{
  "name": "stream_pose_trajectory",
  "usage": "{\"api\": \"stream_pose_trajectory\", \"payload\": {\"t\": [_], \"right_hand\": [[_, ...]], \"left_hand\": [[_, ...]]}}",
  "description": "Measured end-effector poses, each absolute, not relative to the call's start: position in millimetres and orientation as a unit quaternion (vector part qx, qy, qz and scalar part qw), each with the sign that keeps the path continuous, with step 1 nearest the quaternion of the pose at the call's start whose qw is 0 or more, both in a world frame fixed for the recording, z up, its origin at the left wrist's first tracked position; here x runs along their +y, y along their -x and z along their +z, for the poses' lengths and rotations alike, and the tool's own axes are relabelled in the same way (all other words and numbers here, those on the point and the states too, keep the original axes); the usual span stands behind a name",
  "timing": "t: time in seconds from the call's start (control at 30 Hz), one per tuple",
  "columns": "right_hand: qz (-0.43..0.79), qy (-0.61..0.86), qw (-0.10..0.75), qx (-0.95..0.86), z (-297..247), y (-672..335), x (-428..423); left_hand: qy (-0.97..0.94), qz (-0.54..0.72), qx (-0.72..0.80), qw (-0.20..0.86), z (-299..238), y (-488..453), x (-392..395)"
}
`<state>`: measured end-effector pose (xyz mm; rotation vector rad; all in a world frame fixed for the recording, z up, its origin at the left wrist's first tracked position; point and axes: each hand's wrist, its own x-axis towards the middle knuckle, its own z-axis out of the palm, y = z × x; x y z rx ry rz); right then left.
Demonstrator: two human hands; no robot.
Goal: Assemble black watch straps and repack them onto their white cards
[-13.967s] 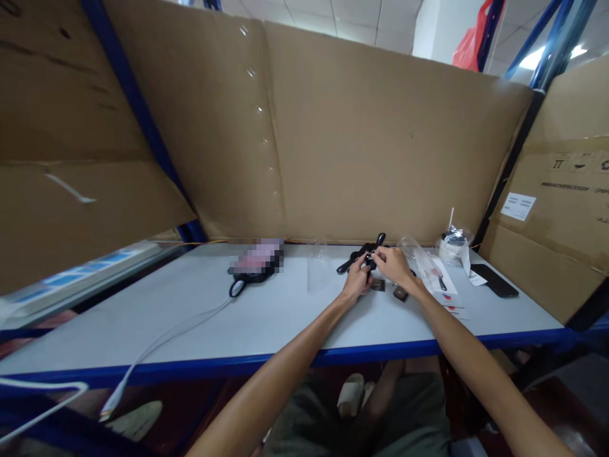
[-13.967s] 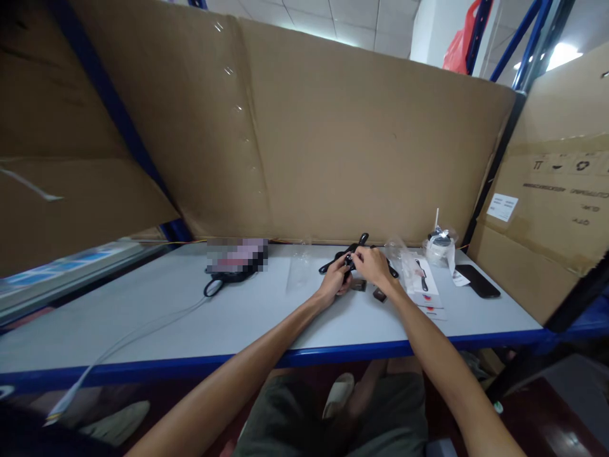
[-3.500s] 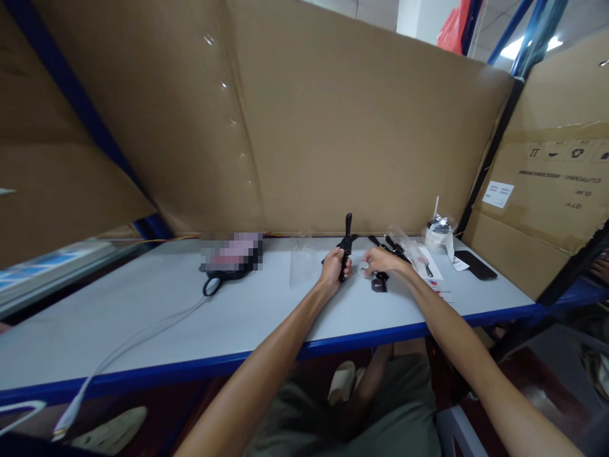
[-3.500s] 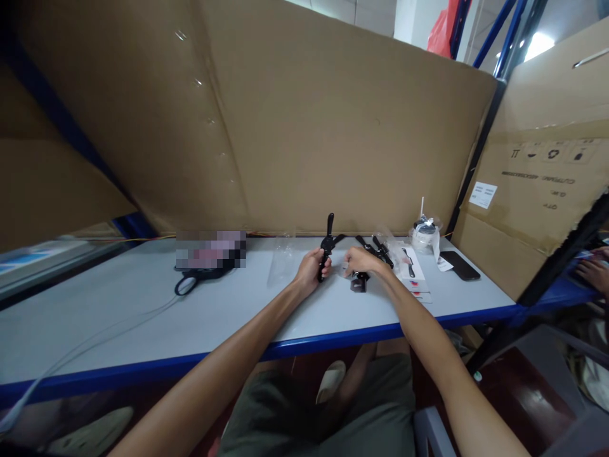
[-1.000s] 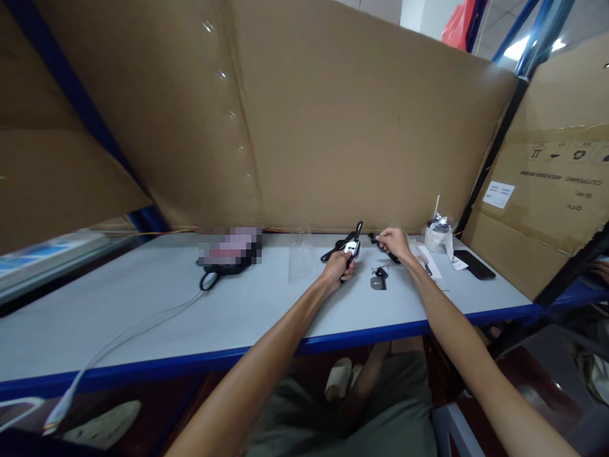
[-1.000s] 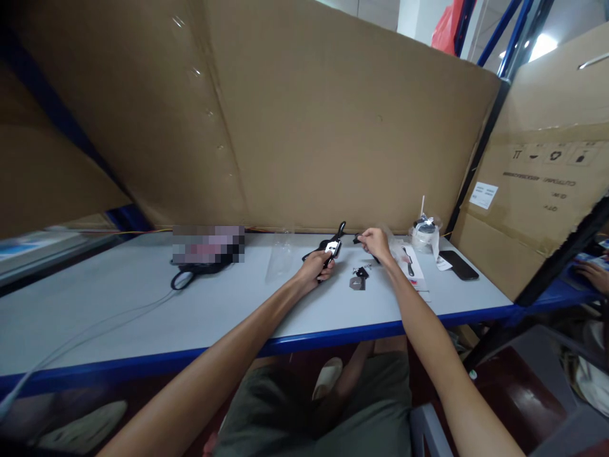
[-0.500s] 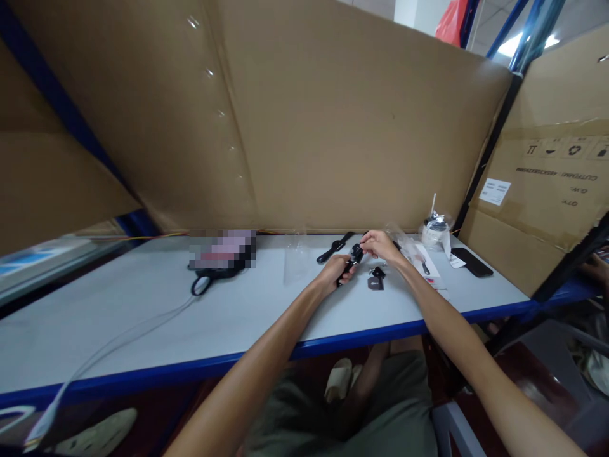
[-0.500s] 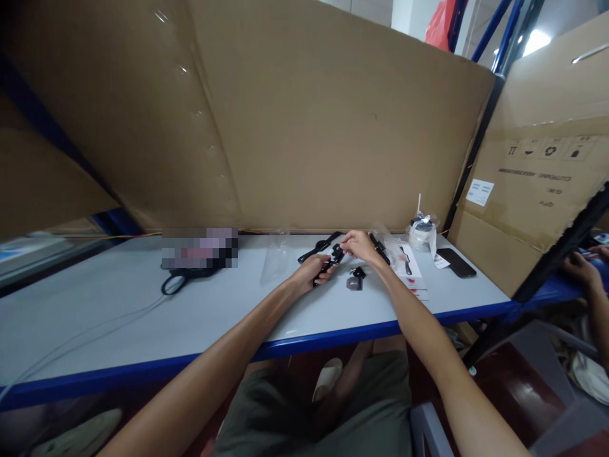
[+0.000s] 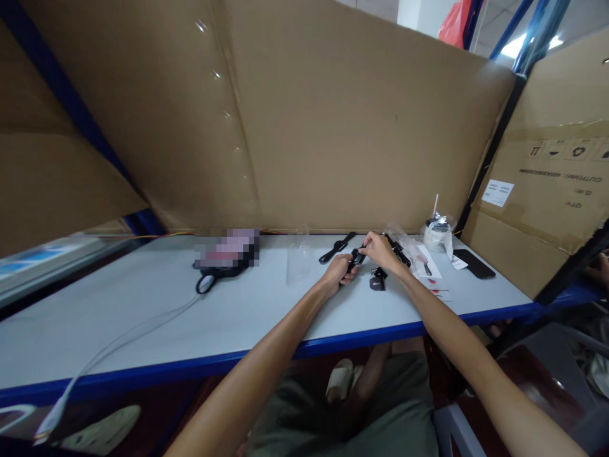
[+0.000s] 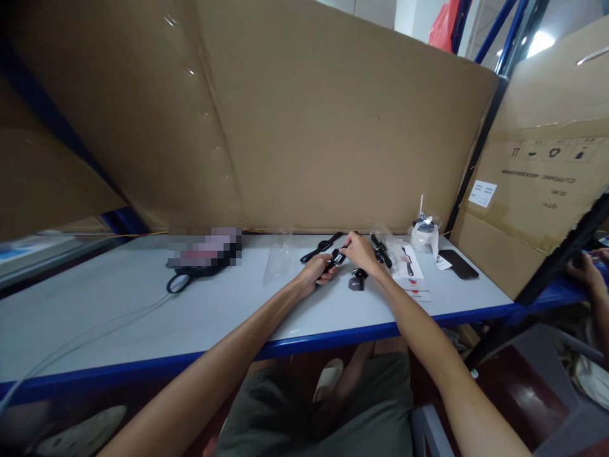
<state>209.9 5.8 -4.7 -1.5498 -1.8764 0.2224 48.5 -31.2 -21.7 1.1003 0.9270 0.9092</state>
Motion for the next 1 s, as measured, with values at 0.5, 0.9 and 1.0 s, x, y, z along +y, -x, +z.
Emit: {"api": "stream_pose_trajectory", "payload": {"t": [0.5,0.9,1.0], "right_hand": [[0.231,0.572,0.368,-0.696,-1.5,-207.7,3.3],[0.227,0.533,0.422,-0.698,3.3,-205.6,-3.9],[0.218,0.536,0.402,-0.710,4.1,-207.0,-3.9]], "left_hand": [[-0.503,0.445,0.382,0.635,-24.6,-49.3,-34.5],[-0.521,0.454,0.358,0.628,-26.2,-50.1,-35.1],[-0.518,0.452,0.360,0.631,-27.5,-49.8,-33.8]]}}
